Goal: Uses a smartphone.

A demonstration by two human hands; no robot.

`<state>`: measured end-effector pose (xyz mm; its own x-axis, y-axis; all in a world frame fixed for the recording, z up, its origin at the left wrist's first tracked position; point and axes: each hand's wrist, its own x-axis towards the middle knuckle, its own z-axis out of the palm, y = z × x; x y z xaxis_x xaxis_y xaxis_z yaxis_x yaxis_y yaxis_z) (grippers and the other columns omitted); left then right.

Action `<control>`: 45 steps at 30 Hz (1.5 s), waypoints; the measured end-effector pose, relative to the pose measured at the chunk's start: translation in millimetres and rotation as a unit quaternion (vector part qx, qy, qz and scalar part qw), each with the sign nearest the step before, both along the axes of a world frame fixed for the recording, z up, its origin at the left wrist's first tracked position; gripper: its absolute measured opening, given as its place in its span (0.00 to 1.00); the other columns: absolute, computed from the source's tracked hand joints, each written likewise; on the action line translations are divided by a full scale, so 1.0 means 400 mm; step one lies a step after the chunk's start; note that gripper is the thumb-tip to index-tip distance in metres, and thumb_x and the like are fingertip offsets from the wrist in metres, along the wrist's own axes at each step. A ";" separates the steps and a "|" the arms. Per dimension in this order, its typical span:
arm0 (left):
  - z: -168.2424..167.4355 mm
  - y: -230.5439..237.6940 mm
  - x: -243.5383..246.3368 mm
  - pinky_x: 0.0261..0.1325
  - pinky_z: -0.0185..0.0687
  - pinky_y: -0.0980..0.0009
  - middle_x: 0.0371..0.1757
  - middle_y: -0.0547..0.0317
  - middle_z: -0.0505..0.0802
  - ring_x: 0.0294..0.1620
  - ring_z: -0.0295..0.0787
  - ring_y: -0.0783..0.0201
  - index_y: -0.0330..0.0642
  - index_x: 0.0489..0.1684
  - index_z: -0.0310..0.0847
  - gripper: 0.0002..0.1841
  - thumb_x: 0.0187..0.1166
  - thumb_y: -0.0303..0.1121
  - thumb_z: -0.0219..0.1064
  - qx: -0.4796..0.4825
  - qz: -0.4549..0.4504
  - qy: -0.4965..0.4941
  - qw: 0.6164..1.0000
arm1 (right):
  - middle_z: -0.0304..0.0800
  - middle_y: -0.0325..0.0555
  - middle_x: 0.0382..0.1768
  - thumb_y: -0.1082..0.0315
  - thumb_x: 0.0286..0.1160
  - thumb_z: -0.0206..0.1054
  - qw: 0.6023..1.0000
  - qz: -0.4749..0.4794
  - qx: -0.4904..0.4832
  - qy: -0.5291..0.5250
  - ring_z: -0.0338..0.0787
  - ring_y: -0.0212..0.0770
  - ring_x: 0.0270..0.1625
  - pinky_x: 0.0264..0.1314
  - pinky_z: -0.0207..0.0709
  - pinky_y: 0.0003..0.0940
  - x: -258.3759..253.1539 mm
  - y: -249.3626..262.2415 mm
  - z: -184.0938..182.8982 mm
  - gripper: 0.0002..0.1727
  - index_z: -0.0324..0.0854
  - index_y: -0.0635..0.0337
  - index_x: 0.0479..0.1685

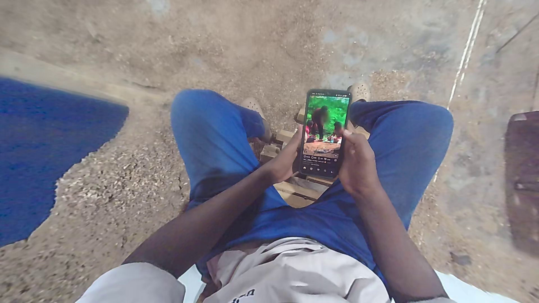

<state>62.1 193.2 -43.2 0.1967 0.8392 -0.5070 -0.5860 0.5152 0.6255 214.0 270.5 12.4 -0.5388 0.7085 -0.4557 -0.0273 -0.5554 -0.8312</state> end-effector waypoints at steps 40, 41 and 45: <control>0.006 0.006 0.004 0.63 0.87 0.61 0.57 0.58 0.92 0.61 0.89 0.64 0.52 0.70 0.76 0.41 0.85 0.69 0.23 -0.013 0.013 -0.019 1.000 | 0.87 0.31 0.61 0.50 0.79 0.47 1.000 0.002 0.014 -0.008 0.87 0.27 0.62 0.62 0.84 0.30 0.001 0.001 0.004 0.27 0.66 0.39 0.79; 0.006 0.008 0.004 0.63 0.87 0.62 0.56 0.58 0.92 0.60 0.89 0.64 0.52 0.69 0.76 0.41 0.85 0.68 0.23 -0.011 0.013 -0.020 1.000 | 0.87 0.31 0.61 0.50 0.79 0.47 1.000 0.002 0.014 -0.007 0.87 0.27 0.62 0.62 0.84 0.30 0.002 0.003 0.005 0.28 0.66 0.39 0.79; 0.016 0.005 0.005 0.60 0.87 0.64 0.53 0.59 0.92 0.57 0.90 0.65 0.50 0.68 0.76 0.40 0.87 0.67 0.24 -0.056 0.036 -0.003 0.998 | 0.87 0.31 0.57 0.50 0.79 0.51 1.000 -0.007 -0.001 -0.015 0.88 0.27 0.57 0.58 0.85 0.30 -0.005 -0.003 -0.008 0.29 0.65 0.42 0.81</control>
